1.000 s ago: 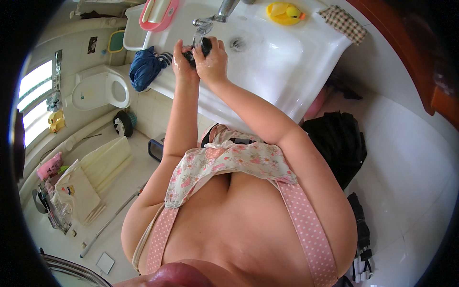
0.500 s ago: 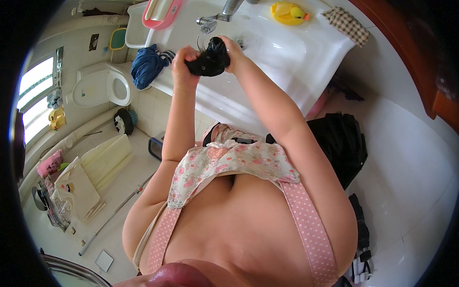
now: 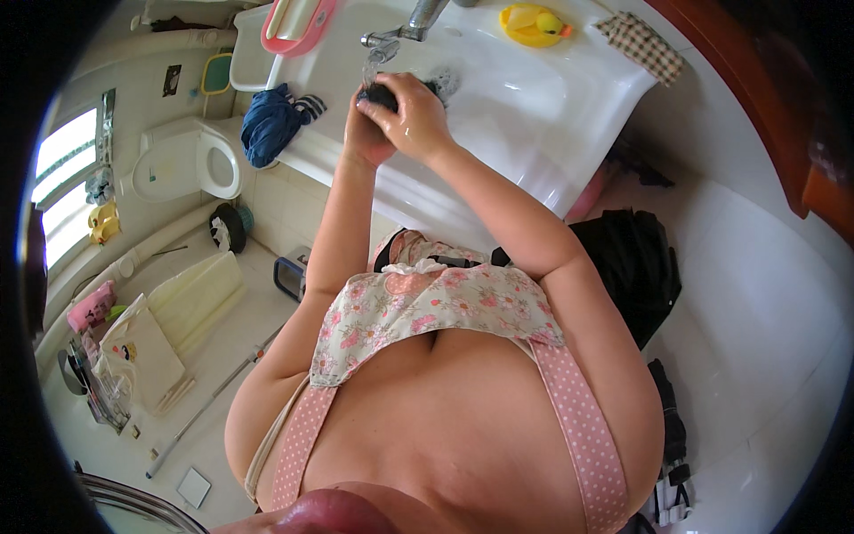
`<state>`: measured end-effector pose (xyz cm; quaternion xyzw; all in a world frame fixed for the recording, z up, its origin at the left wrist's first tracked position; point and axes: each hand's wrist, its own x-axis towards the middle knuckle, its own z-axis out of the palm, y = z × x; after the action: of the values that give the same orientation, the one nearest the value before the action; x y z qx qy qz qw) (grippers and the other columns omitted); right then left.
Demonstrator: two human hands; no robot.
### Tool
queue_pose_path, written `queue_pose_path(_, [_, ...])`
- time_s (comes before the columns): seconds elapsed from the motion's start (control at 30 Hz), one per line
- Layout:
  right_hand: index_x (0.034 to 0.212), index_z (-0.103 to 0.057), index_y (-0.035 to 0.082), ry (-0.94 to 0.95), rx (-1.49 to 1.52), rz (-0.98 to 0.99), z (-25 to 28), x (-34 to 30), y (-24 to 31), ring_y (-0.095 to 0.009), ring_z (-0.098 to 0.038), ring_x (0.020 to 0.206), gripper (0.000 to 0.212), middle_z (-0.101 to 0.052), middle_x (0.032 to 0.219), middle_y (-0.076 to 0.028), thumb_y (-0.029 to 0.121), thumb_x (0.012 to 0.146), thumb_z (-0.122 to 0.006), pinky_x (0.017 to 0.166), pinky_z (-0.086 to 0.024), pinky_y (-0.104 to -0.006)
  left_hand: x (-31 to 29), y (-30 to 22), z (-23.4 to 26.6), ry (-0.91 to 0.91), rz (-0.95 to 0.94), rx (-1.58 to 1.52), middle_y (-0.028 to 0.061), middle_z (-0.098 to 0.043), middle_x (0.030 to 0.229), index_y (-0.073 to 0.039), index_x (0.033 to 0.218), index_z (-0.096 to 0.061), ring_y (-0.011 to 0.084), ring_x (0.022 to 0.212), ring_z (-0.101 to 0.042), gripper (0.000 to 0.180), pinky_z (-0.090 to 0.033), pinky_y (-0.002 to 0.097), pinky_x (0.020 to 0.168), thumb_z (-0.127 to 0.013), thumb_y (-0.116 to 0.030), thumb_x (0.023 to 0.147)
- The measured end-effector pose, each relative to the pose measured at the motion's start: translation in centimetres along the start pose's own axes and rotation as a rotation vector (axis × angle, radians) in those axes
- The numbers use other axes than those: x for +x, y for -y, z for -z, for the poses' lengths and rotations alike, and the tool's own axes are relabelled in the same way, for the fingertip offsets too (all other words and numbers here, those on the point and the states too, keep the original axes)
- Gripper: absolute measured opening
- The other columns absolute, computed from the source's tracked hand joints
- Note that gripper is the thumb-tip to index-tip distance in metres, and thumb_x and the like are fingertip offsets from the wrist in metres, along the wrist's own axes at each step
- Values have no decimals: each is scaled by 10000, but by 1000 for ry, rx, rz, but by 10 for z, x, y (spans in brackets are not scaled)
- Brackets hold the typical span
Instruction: The person hand washes a dark garment in a bathroom sink, repeatedly scrubbing and rinsing it under running water. They then rinse a small white cloth and return to rinsing the dark garment, squeezing out water throughout.
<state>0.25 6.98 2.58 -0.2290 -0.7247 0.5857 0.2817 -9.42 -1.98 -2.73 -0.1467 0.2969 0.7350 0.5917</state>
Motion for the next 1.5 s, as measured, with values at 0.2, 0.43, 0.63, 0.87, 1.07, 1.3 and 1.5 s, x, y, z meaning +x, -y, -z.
queue_pose_path(0.2, [1002,-612,145,344,-379,358,22,-16,1,-251,-528,966,336,-563,1065,-64,202,679,-684,766,-473,-385,-13,7,-41,146,88,40,186,-518,1178,-27,1199,-485,302,1091,-495,649,-388,456,941,-402,-559,837])
queue_pose_path(0.43, [1039,-595,140,439,-154,193,56,-32,-20,-250,-460,1062,389,-525,1121,-49,151,665,-703,923,-377,-380,13,14,1,-35,-45,142,132,-572,1108,-10,1179,-488,258,994,-557,502,-447,393,877,-468,-410,877])
queue_pose_path(0.63, [1256,-400,42,-121,425,-379,15,-32,-84,-221,-429,1099,554,-454,1184,-133,368,842,-572,942,-341,-313,4,29,-43,-81,-207,210,131,-547,1151,2,1188,-470,271,1045,-527,421,-412,394,925,-493,-292,888])
queue_pose_path(0.87, [1309,-376,159,268,1130,-983,5,-20,-33,-199,-459,1133,572,-448,1256,-64,531,876,-416,894,-424,-406,-4,14,-40,-57,-331,115,131,-571,1114,5,1149,-504,275,1035,-540,358,-412,392,929,-478,-241,890])
queue_pose_path(1.07, [969,-560,60,111,311,-740,-24,2,-32,-203,-573,735,459,-580,876,-92,483,791,-570,566,-458,-336,-4,-2,-25,-160,-468,67,124,-599,1039,-12,1104,-524,262,934,-585,352,-467,386,844,-461,-293,901])
queue_pose_path(1.3, [964,-577,25,-74,-296,-145,-21,5,-12,-310,-555,840,432,-526,940,-122,346,700,-695,705,-462,-399,8,4,0,-188,-428,-14,131,-595,973,5,1043,-516,249,884,-592,343,-490,374,805,-451,-301,903])
queue_pose_path(1.5, [956,-586,15,-159,-211,-19,0,-2,-18,-309,-561,863,429,-552,950,-138,291,663,-733,735,-468,-389,13,29,-20,-160,-205,-67,95,-606,990,-76,1031,-559,241,925,-581,407,-467,373,846,-379,-416,896])
